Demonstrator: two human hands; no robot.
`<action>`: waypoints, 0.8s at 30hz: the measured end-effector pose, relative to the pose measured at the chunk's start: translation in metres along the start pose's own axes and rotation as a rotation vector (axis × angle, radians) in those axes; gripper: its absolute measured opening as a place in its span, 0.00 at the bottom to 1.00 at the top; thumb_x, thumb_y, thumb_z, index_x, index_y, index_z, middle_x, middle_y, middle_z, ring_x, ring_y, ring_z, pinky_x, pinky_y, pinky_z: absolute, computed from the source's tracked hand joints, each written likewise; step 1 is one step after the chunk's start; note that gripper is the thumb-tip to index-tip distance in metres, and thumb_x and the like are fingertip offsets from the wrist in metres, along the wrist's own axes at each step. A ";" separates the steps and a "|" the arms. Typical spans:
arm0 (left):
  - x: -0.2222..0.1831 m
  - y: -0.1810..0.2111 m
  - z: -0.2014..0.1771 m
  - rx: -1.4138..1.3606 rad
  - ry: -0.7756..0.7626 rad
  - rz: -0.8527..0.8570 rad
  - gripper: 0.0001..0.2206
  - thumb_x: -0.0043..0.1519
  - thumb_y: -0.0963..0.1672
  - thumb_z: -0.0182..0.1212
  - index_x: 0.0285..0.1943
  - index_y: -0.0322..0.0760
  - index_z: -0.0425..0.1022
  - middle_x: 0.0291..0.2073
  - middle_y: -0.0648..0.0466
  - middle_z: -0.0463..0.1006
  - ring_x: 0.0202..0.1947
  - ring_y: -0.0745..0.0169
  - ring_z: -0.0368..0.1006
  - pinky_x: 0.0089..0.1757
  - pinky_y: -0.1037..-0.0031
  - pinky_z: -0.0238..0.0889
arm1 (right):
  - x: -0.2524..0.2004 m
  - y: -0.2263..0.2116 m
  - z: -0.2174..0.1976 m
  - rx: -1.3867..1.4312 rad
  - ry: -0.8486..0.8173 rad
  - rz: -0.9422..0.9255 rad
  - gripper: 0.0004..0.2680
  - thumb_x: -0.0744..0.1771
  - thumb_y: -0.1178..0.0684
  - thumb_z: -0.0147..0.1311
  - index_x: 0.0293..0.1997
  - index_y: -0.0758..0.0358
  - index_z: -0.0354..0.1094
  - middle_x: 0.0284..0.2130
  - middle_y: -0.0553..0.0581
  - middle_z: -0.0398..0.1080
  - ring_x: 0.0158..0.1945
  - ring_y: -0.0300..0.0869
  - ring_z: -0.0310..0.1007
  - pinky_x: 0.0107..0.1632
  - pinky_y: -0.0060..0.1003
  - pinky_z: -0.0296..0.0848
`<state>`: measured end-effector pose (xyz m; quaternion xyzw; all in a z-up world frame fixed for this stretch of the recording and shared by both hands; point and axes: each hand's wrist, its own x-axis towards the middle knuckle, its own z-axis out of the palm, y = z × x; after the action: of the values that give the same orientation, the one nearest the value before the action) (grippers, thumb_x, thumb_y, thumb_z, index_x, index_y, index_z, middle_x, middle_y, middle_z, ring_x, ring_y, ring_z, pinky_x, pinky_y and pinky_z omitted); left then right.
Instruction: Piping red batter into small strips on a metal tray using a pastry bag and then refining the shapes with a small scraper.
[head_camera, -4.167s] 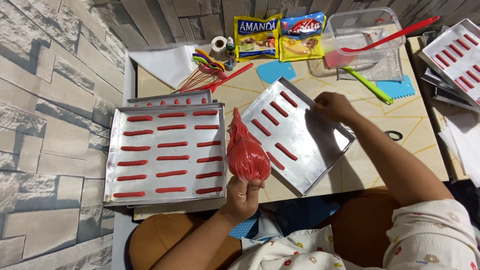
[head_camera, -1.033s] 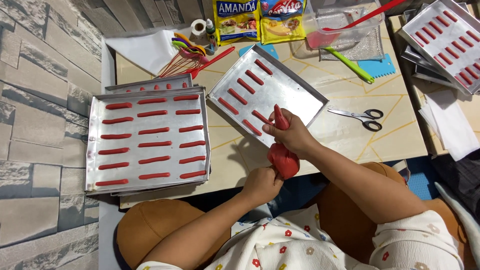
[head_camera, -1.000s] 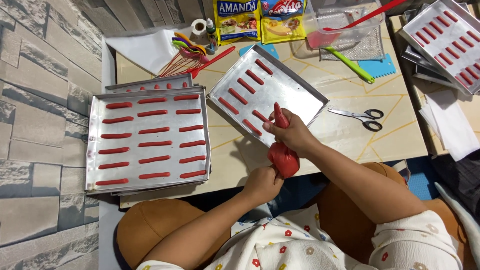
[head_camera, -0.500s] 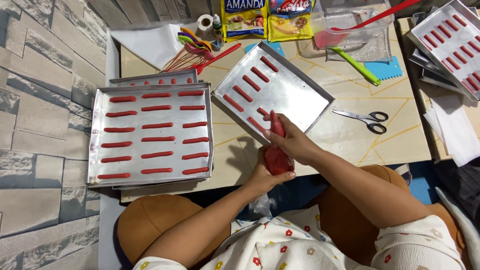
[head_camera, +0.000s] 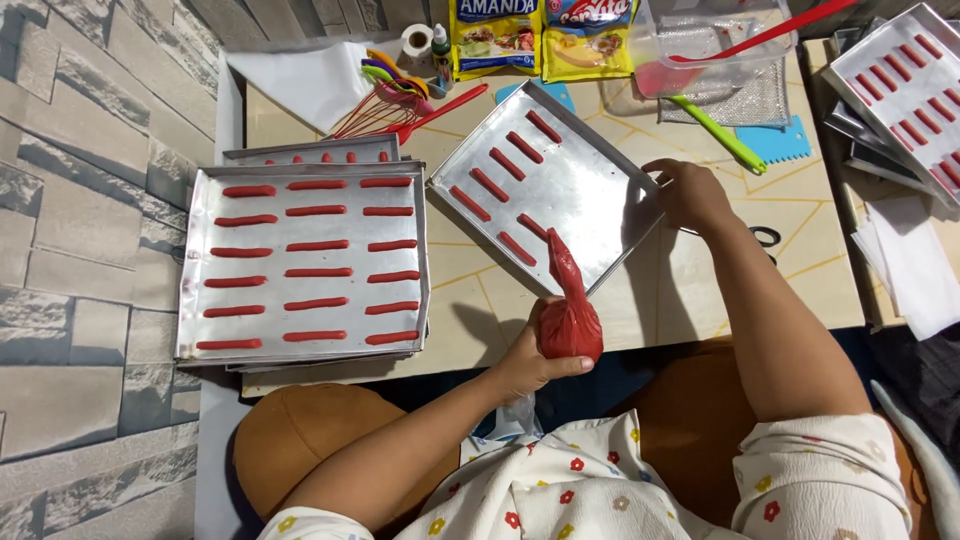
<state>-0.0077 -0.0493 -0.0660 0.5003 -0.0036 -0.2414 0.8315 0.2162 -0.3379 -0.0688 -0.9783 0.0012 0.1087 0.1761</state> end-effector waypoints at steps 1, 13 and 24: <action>0.000 0.001 -0.002 -0.001 0.004 0.000 0.39 0.44 0.40 0.82 0.63 0.46 0.60 0.51 0.56 0.69 0.56 0.67 0.63 0.57 0.69 0.58 | 0.003 -0.001 0.003 0.000 -0.003 -0.003 0.18 0.66 0.58 0.53 0.62 0.43 0.71 0.47 0.59 0.77 0.54 0.59 0.75 0.53 0.56 0.73; 0.008 0.012 -0.006 -0.011 0.010 -0.008 0.37 0.46 0.41 0.81 0.63 0.45 0.61 0.47 0.56 0.67 0.47 0.68 0.63 0.45 0.75 0.62 | -0.018 -0.049 0.008 0.112 0.130 -0.216 0.15 0.71 0.44 0.56 0.63 0.55 0.69 0.48 0.65 0.74 0.54 0.59 0.74 0.54 0.57 0.71; 0.028 0.036 0.008 -0.106 0.040 -0.194 0.24 0.58 0.49 0.71 0.55 0.47 0.58 0.20 0.59 0.66 0.16 0.81 0.60 0.17 0.91 0.46 | -0.107 -0.148 -0.003 1.160 -0.432 -0.089 0.15 0.70 0.55 0.51 0.61 0.76 0.64 0.39 0.65 0.72 0.41 0.49 0.75 0.48 0.47 0.77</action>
<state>0.0292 -0.0539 -0.0386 0.4582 0.0746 -0.3106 0.8294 0.1185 -0.2037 0.0076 -0.6783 -0.0162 0.2787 0.6796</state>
